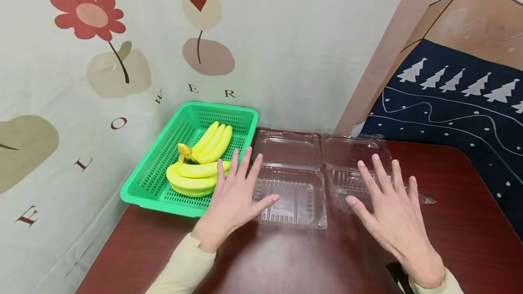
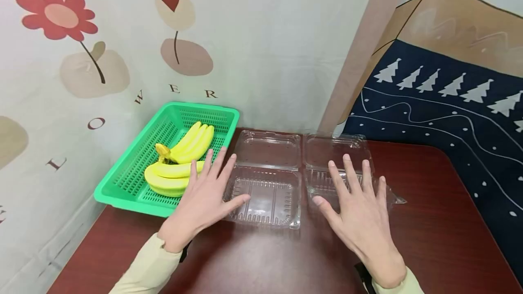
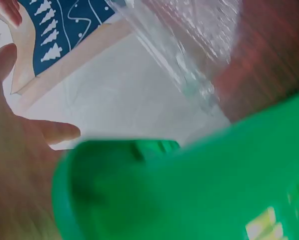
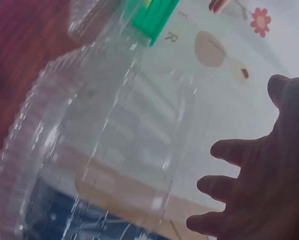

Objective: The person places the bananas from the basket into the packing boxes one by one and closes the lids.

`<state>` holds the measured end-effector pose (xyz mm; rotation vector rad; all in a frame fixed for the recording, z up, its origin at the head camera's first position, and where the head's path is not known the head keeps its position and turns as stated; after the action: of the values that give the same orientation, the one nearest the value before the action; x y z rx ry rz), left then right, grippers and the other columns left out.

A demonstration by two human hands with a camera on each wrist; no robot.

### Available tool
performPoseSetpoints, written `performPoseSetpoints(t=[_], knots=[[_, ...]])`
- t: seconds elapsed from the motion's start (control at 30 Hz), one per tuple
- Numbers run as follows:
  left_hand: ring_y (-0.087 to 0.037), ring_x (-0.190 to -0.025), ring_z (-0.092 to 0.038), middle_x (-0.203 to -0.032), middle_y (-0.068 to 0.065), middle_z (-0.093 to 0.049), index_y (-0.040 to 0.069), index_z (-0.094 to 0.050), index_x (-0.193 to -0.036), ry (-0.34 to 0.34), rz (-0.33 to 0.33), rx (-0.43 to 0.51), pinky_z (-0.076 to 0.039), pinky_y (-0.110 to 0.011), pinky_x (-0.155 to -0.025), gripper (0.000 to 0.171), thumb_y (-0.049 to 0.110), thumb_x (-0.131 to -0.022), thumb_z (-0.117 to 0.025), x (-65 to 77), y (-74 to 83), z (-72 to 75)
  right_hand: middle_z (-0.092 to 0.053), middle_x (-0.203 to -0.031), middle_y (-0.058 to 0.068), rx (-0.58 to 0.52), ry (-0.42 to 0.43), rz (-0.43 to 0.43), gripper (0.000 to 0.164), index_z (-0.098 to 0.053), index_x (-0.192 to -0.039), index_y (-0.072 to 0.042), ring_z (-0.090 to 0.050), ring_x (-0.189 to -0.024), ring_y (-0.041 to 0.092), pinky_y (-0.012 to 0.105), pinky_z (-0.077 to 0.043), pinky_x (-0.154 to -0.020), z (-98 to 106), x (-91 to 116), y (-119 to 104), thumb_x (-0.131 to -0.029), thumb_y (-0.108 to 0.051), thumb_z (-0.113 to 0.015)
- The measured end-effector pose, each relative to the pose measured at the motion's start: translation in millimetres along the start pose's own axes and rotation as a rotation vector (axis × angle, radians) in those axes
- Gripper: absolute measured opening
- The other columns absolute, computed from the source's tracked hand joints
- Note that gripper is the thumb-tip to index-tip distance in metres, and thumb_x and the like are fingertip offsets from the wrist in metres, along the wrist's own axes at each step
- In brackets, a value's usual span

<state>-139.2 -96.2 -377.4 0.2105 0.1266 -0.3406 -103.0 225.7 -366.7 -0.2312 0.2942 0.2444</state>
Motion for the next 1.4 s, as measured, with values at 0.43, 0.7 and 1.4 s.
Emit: performPoseSetpoints(t=[0.43, 0.7, 1.4], knots=[[-0.041, -0.157, -0.011, -0.171, -0.013, -0.020, 0.013, -0.030, -0.164, 0.054, -0.041, -0.038, -0.007, -0.066, -0.123, 0.097, 0.073, -0.093, -0.057, 21.7, -51.2, 33.7, -0.025, -0.170, 0.010, -0.048, 0.038, 0.123, 0.080, -0.040, -0.161, -0.020, -0.012, -0.156, 0.044, 0.074, -0.012, -0.118, -14.8, -4.5, -54.5, -0.099, -0.069, -0.048], [-0.042, -0.154, -0.022, -0.168, -0.015, -0.028, 0.012, -0.034, -0.163, 0.076, -0.092, -0.054, -0.014, -0.069, -0.121, 0.094, 0.066, -0.092, -0.064, 30.8, -79.5, 41.4, -0.025, -0.171, 0.007, -0.042, 0.056, 0.213, 0.084, -0.042, -0.160, -0.021, -0.014, -0.157, 0.041, 0.074, -0.018, -0.116, -30.2, -9.8, -87.3, -0.098, -0.077, -0.034], [-0.037, -0.131, -0.055, -0.143, -0.016, -0.059, 0.004, -0.056, -0.147, 0.058, -0.341, -0.045, -0.041, -0.059, -0.111, 0.080, 0.046, -0.085, -0.083, 38.5, -135.7, 38.3, -0.026, -0.170, 0.004, -0.008, -0.097, 0.445, 0.082, -0.039, -0.162, -0.026, -0.015, -0.157, 0.038, 0.068, -0.020, -0.120, -71.0, -19.1, -167.4, -0.099, -0.077, -0.032]])
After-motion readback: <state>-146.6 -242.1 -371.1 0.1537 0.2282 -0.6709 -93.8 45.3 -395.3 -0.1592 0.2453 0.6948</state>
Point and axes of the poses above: each hand's wrist, its own x-axis away from the middle knuckle, its own z-axis out of the back of the hand, y = z × x, the point moved 4 cm from there along -x, towards the middle knuckle
